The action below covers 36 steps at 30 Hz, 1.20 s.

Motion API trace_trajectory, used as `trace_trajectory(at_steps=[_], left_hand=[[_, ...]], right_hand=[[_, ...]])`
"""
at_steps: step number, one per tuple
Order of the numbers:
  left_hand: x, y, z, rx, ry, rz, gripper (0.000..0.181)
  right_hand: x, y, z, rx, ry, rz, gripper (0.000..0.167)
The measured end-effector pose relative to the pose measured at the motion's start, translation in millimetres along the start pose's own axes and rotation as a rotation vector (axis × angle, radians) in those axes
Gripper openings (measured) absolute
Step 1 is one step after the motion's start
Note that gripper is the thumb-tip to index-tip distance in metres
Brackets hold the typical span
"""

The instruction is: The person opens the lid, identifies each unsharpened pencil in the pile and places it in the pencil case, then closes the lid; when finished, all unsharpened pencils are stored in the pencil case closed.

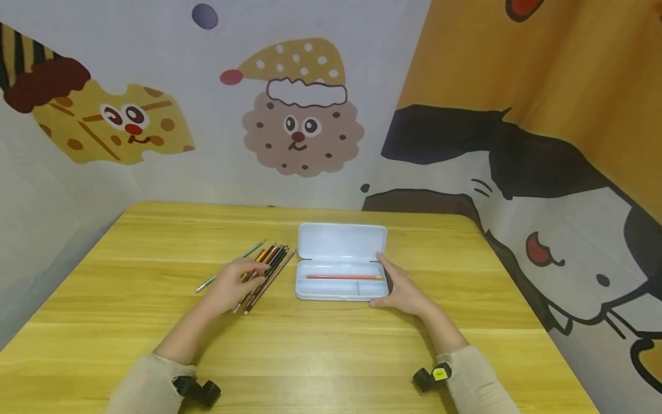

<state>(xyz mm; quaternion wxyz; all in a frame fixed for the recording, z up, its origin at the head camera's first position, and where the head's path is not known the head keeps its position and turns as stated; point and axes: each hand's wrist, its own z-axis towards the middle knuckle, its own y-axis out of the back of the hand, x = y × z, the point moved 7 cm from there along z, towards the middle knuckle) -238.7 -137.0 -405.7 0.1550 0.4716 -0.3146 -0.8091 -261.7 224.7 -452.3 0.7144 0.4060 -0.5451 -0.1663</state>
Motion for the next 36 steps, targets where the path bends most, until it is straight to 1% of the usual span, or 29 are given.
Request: trace_trajectory(at_steps=[2, 5, 8, 10, 13, 16, 19, 22, 30, 33, 36], left_hand=[[6.7, 7.1, -6.4, -0.011, 0.012, 0.009, 0.024], [13.4, 16.9, -14.0, -0.033, 0.000, 0.013, 0.026], [15.6, 24.6, -20.6, -0.043, -0.022, -0.003, 0.029], [16.6, 27.7, -25.7, -0.037, -0.027, -0.015, 0.030], [19.1, 29.1, -33.0, -0.004, -0.016, -0.046, 0.029], [24.9, 29.6, -38.8, 0.026, 0.025, -0.056, 0.027], [31.8, 31.0, -42.1, 0.044, 0.076, -0.033, 0.027], [37.7, 32.5, -44.0, 0.051, 0.108, -0.003, 0.027], [46.8, 30.3, -45.8, 0.079, 0.150, 0.026, 0.029], [47.6, 29.3, -45.7, 0.077, 0.152, 0.041, 0.029], [47.6, 28.6, -44.6, 0.077, 0.143, 0.059, 0.028]], right_hand=[[-0.8, -0.6, 0.6, 0.003, -0.001, 0.001, 0.121], [-1.5, -0.9, 0.9, 0.007, -0.007, 0.007, 0.121], [-2.2, -0.6, 1.0, 0.006, -0.011, 0.008, 0.121], [-1.6, -0.5, 0.9, 0.008, -0.011, 0.011, 0.121], [-2.2, -0.8, 0.3, 0.012, -0.019, 0.009, 0.122], [-2.6, -0.9, -0.4, 0.013, -0.023, 0.002, 0.122], [-3.2, -1.0, -0.5, 0.013, -0.028, 0.000, 0.122], [-3.4, -1.2, -0.2, 0.016, -0.034, 0.003, 0.122], [-2.0, 0.3, 0.2, 0.008, -0.026, 0.000, 0.121], [-1.8, 0.0, 0.0, 0.013, -0.019, -0.005, 0.121], [-1.9, -0.1, -0.2, 0.013, -0.020, -0.004, 0.121]])
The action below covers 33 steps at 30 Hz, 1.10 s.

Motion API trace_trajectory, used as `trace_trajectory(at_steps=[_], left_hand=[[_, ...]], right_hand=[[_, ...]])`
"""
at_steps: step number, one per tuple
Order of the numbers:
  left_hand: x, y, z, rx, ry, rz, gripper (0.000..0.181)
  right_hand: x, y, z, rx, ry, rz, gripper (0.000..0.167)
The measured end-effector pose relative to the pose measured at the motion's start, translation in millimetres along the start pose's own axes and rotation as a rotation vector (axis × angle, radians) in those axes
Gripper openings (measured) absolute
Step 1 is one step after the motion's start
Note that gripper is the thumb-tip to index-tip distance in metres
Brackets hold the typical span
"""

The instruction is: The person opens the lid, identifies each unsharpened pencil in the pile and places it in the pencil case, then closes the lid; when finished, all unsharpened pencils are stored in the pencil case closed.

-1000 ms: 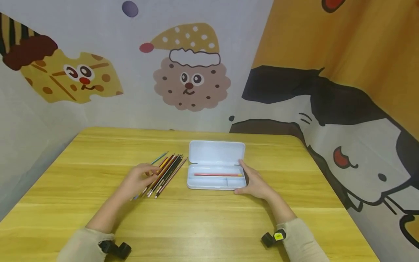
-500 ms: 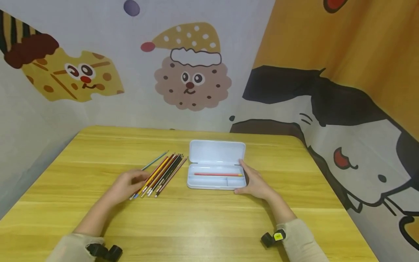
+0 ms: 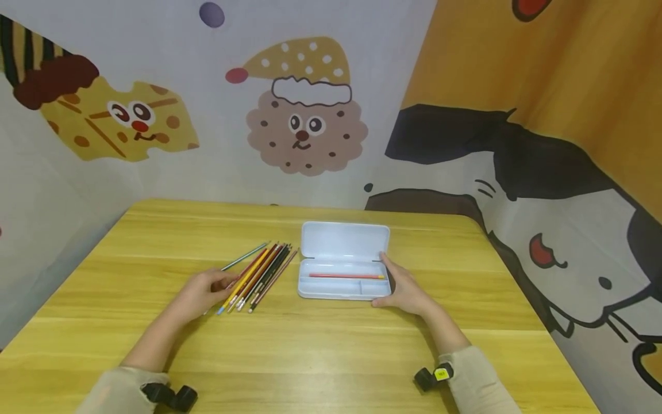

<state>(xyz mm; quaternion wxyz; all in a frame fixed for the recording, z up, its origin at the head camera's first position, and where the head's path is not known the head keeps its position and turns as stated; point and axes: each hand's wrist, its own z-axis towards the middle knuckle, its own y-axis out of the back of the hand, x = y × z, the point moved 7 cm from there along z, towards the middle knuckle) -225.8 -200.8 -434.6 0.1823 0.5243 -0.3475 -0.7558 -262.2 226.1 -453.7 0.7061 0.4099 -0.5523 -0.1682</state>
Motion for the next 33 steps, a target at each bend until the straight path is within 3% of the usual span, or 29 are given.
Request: trace_trajectory(at_steps=[12, 17, 29, 33], left_hand=[[2.2, -1.2, 0.5, -0.003, 0.005, 0.048, 0.026], [3.5, -1.3, -0.6, -0.010, 0.034, 0.003, 0.025], [3.4, 5.7, -3.6, -0.101, 0.017, -0.049, 0.027], [-2.2, 10.0, -3.8, -0.136, -0.017, -0.069, 0.027]], right_hand=[[-0.9, -0.8, -0.7, -0.007, 0.007, -0.010, 0.121], [-1.7, -0.8, -0.8, -0.010, 0.010, -0.015, 0.121], [-2.3, -1.3, -1.1, -0.007, -0.001, -0.009, 0.121], [-2.4, -2.0, -0.9, -0.009, 0.003, 0.002, 0.120]])
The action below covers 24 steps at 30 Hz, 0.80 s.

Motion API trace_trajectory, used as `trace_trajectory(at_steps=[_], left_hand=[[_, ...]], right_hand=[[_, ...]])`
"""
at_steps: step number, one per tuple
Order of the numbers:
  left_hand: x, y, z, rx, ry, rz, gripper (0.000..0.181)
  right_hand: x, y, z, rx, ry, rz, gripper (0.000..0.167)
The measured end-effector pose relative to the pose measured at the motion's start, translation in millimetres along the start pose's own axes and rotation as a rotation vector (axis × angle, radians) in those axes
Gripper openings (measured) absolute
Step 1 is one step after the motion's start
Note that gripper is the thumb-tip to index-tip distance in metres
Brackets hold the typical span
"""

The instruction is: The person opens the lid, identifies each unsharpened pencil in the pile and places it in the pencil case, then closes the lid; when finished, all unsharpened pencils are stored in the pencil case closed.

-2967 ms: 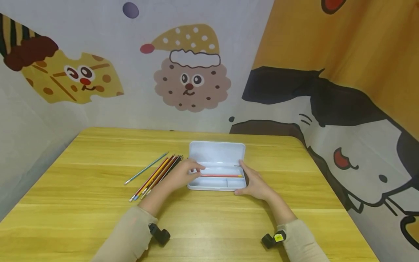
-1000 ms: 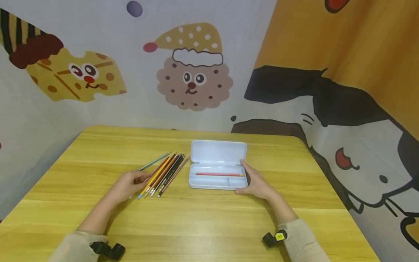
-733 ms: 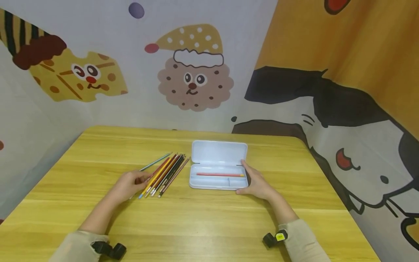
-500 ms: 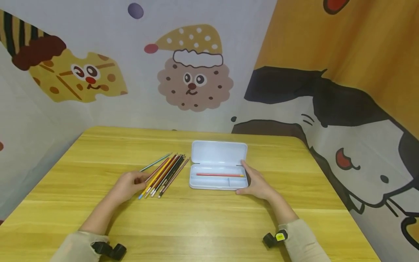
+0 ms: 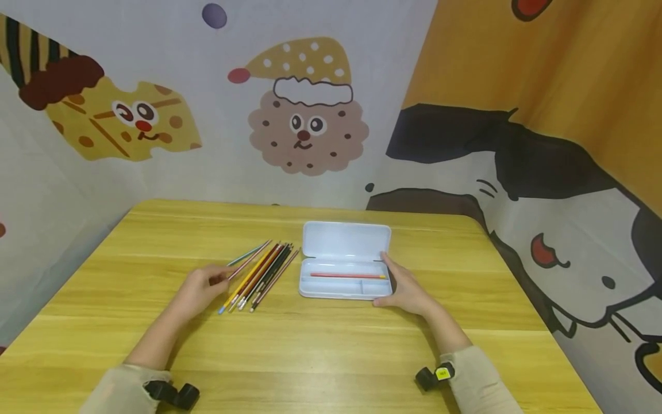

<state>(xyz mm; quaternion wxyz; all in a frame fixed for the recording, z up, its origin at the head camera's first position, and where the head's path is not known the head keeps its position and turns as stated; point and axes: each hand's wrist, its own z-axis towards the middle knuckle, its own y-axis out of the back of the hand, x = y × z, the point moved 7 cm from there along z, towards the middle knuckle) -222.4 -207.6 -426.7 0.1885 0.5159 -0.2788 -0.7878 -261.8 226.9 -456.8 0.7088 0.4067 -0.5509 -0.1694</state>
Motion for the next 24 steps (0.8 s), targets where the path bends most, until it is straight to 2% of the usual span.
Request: trace_trajectory(at_steps=[6, 10, 16, 24], left_hand=[[-13.5, 4.1, 2.9, -0.034, -0.087, 0.010, 0.028], [-22.8, 5.7, 7.9, -0.030, -0.123, -0.009, 0.029], [-40.0, 0.3, 15.7, 0.022, -0.160, -0.024, 0.028], [-60.5, -17.7, 27.9, 0.090, -0.231, -0.032, 0.029]], right_hand=[[0.5, 1.0, 0.5, 0.000, 0.009, -0.003, 0.121], [-1.1, 0.7, 0.8, 0.005, -0.003, -0.006, 0.122], [-0.8, 0.7, 0.5, -0.001, 0.014, -0.024, 0.122], [-2.3, 0.4, 1.1, -0.006, 0.007, -0.032, 0.122]])
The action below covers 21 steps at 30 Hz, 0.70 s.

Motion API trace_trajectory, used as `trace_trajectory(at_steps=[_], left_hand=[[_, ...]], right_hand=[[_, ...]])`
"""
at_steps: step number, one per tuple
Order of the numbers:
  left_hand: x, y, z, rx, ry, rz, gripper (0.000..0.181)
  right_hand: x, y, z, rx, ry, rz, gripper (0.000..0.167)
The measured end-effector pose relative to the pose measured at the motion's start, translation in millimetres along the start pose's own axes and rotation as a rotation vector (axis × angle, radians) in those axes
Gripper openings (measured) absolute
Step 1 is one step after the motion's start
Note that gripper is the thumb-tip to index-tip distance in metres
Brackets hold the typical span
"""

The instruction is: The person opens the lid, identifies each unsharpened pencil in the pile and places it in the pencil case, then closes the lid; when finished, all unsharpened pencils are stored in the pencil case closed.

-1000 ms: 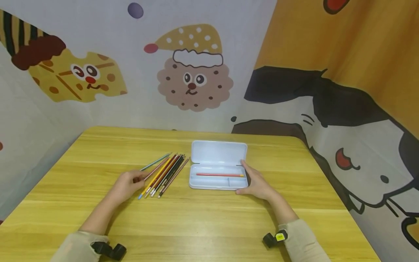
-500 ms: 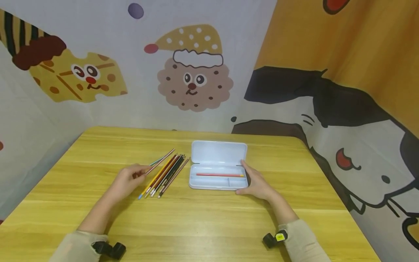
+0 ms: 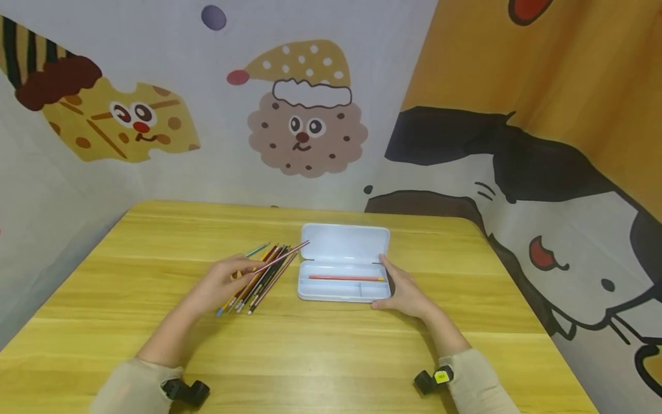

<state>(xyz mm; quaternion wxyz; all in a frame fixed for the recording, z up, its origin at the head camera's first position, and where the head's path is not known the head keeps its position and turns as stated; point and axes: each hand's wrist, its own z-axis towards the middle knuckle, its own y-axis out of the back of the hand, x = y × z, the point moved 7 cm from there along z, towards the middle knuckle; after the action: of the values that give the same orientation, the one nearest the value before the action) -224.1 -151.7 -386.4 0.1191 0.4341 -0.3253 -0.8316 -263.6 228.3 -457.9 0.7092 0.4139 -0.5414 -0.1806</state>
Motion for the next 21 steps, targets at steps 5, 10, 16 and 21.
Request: trace_trajectory(at_steps=[5, 10, 16, 21], left_hand=[[-5.7, -13.3, 14.0, 0.053, -0.009, -0.021, 0.029], [-6.7, -28.9, 29.7, 0.108, -0.020, -0.056, 0.030], [-7.0, -49.1, 49.7, 0.164, -0.052, -0.040, 0.029], [-6.8, -65.0, 63.2, 0.202, -0.074, -0.009, 0.028]], right_hand=[[2.9, 0.4, -0.7, 0.001, 0.014, -0.003, 0.121], [5.1, -0.1, -0.6, 0.004, 0.027, 0.009, 0.120], [5.1, 0.7, 0.6, -0.005, 0.031, 0.010, 0.120], [4.2, 0.2, 0.2, -0.001, 0.023, 0.011, 0.122]])
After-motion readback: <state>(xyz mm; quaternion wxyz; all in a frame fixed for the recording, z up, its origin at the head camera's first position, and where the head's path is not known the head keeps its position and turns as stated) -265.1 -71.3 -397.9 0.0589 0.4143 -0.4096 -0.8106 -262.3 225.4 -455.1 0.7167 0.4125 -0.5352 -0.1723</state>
